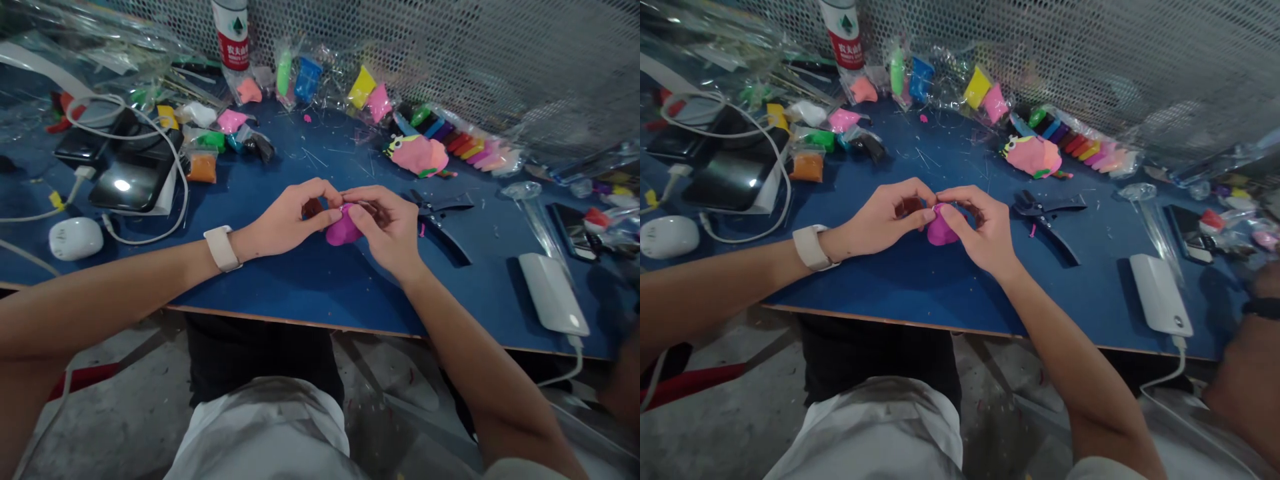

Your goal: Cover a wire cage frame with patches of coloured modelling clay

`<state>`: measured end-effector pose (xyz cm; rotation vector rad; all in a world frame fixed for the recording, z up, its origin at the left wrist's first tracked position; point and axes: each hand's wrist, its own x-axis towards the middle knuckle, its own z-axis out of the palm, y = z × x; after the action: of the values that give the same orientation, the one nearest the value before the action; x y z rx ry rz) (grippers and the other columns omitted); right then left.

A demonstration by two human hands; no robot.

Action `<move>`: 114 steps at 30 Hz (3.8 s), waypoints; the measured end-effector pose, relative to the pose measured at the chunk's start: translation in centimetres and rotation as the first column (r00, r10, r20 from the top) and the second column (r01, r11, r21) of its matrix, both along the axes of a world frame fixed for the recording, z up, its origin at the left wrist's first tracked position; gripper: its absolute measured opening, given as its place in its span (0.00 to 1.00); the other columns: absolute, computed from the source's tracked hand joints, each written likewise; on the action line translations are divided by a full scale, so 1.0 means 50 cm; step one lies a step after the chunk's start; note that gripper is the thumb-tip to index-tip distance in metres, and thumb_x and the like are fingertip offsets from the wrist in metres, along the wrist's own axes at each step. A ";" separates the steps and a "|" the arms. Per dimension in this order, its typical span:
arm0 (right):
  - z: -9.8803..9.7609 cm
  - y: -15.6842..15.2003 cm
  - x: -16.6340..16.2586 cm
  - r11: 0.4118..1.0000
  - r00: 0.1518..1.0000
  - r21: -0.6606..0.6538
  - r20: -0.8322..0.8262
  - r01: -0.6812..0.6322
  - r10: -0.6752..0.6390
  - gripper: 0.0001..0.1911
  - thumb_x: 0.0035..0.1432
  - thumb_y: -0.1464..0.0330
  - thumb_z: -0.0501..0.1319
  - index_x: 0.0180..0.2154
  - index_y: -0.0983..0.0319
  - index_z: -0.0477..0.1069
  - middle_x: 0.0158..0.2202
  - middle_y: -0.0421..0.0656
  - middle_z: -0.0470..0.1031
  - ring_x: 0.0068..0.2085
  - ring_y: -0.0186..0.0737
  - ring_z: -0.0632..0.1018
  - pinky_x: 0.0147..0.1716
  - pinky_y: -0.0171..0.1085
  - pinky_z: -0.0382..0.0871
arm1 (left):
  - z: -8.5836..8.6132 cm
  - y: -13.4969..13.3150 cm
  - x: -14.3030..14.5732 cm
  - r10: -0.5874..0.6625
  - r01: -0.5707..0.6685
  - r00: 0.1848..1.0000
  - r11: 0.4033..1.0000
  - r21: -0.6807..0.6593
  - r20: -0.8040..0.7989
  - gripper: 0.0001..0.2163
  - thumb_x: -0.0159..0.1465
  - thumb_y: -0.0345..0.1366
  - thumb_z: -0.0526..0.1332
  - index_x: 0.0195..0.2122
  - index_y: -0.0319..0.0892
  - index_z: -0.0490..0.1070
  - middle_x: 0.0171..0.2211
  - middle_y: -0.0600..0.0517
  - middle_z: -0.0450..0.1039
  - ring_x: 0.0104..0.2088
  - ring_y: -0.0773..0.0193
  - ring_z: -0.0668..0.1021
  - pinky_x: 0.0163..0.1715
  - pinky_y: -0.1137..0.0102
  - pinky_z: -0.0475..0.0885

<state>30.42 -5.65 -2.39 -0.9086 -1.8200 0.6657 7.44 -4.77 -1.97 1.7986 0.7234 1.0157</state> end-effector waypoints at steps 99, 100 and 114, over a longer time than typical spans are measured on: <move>0.015 -0.033 -0.004 0.986 0.998 0.165 -0.058 0.035 -0.026 0.12 0.74 0.54 0.72 0.39 0.52 0.88 0.40 0.43 0.89 0.38 0.43 0.86 0.37 0.43 0.85 | 0.000 0.019 -0.017 -0.101 0.086 0.989 0.987 0.134 0.108 0.18 0.71 0.57 0.75 0.36 0.48 0.88 0.60 0.44 0.81 0.57 0.52 0.85 0.67 0.52 0.79; 0.015 -0.033 -0.005 0.986 0.998 0.165 -0.057 0.033 -0.024 0.12 0.74 0.54 0.72 0.39 0.52 0.88 0.40 0.43 0.89 0.39 0.44 0.86 0.37 0.43 0.85 | -0.001 0.018 -0.017 -0.089 0.073 0.990 0.987 0.144 0.107 0.18 0.72 0.57 0.74 0.36 0.48 0.88 0.60 0.44 0.82 0.56 0.52 0.85 0.65 0.53 0.80; 0.004 -0.037 -0.014 0.990 0.997 0.133 -0.073 0.049 -0.039 0.11 0.75 0.56 0.71 0.41 0.53 0.88 0.41 0.43 0.88 0.37 0.40 0.85 0.36 0.39 0.86 | -0.007 0.008 -0.008 0.064 -0.081 0.991 0.986 0.145 0.120 0.20 0.74 0.56 0.72 0.35 0.44 0.85 0.53 0.42 0.81 0.52 0.54 0.84 0.54 0.58 0.81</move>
<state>29.70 -7.52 -2.21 -0.8232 -1.7551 0.5336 7.04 -4.36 -2.33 1.8349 0.6610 1.2401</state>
